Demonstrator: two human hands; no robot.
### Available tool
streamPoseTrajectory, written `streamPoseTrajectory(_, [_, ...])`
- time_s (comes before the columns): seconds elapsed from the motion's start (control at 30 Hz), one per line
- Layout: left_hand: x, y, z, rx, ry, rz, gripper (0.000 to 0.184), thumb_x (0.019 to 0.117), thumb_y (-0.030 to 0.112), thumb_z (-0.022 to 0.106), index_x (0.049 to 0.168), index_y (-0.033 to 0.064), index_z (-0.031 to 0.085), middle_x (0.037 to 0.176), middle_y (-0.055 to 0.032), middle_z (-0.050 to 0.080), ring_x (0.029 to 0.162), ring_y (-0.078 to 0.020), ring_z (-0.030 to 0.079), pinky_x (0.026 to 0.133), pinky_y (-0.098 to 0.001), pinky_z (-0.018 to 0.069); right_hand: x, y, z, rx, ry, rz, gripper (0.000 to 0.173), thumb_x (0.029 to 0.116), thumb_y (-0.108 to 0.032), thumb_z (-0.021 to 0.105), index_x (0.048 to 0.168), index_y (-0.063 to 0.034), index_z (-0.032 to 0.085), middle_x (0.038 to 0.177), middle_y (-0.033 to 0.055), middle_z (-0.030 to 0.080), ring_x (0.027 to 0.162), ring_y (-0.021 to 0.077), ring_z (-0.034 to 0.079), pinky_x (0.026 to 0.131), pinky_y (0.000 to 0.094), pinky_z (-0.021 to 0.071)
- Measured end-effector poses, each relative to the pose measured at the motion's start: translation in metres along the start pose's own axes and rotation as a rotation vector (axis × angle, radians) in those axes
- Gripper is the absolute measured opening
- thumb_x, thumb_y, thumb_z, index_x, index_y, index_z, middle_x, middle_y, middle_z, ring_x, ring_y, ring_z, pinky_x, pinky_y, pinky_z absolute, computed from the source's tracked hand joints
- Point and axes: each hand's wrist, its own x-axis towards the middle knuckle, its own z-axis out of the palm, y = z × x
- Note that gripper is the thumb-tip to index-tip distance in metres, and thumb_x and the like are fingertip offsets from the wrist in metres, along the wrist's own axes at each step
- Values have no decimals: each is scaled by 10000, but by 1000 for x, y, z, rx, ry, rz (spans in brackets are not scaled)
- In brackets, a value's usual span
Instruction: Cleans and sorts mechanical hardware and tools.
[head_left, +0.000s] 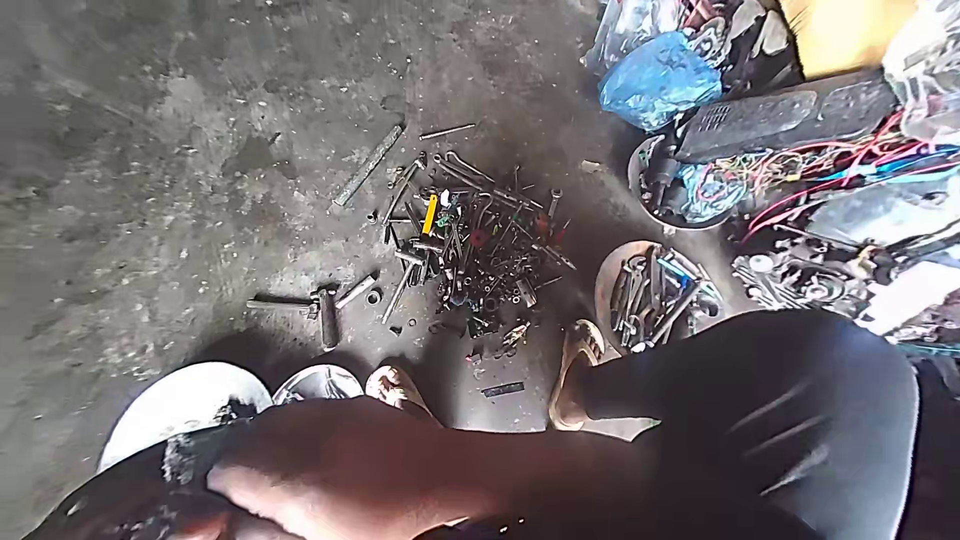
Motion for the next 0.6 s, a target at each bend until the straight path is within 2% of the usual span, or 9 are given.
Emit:
streamPoseTrajectory(0.07, [8,-19,-5,-48,-40,124,377,931,295,767,1123,5,622,1043,-10,709,995,-94,674,915,-309,560,0,0,1,82,57,36,154,918,-5,612,1004,89,698,917,178,690,935,287,689,823,405,567])
streamPoseTrajectory(0.17, [4,-87,-47,-176,-127,256,426,890,267,797,1249,105,636,1157,-12,692,1051,-148,670,918,-324,573,1,-1,11,263,225,86,161,936,-8,580,981,97,693,893,161,693,873,213,685,800,359,578])
streamPoseTrajectory(0.27, [3,-55,-19,-362,-84,125,406,865,160,820,1233,163,647,1096,4,700,922,-123,689,790,-284,606,0,-3,15,506,374,164,162,989,-3,558,1020,122,657,885,140,684,733,131,661,672,297,598])
streamPoseTrajectory(0.3, [2,-40,-13,-382,-92,64,375,871,158,813,1209,175,652,1062,-12,711,864,-132,701,736,-295,620,2,-7,14,592,436,216,167,1014,-24,534,1057,102,634,857,106,666,665,101,624,600,271,570])
streamPoseTrajectory(0.37, [3,-25,-8,-240,-152,88,293,886,291,780,1155,219,688,1025,7,702,858,-129,688,739,-299,609,15,-8,2,754,553,324,151,1037,-77,525,1072,32,623,784,45,613,574,63,536,518,233,492])
streamPoseTrajectory(0.4, [3,-22,-6,-121,-167,132,265,888,356,754,1124,249,702,1015,45,693,898,-105,671,794,-286,587,20,-5,-7,800,574,362,144,1028,-75,551,1057,34,639,780,63,617,567,74,527,514,238,481])
streamPoseTrajectory(0.47, [0,-22,-2,15,-165,173,221,889,392,741,1033,227,720,957,49,693,900,-108,669,810,-298,586,24,1,-19,827,560,422,132,998,-46,602,1034,64,667,803,107,638,564,94,527,505,246,479])
streamPoseTrajectory(0.53, [-1,-26,-1,-1,-206,154,331,935,525,698,908,197,734,905,41,704,886,-108,673,789,-302,580,24,2,-23,878,551,455,121,977,-28,624,1028,72,669,803,113,639,559,92,532,500,239,482])
streamPoseTrajectory(0.6, [-1,-31,-3,-148,-292,124,489,979,637,541,866,196,721,939,28,664,944,-117,620,830,-303,523,24,1,-20,868,539,449,117,962,-16,647,1024,77,681,808,116,652,567,86,543,504,233,489])
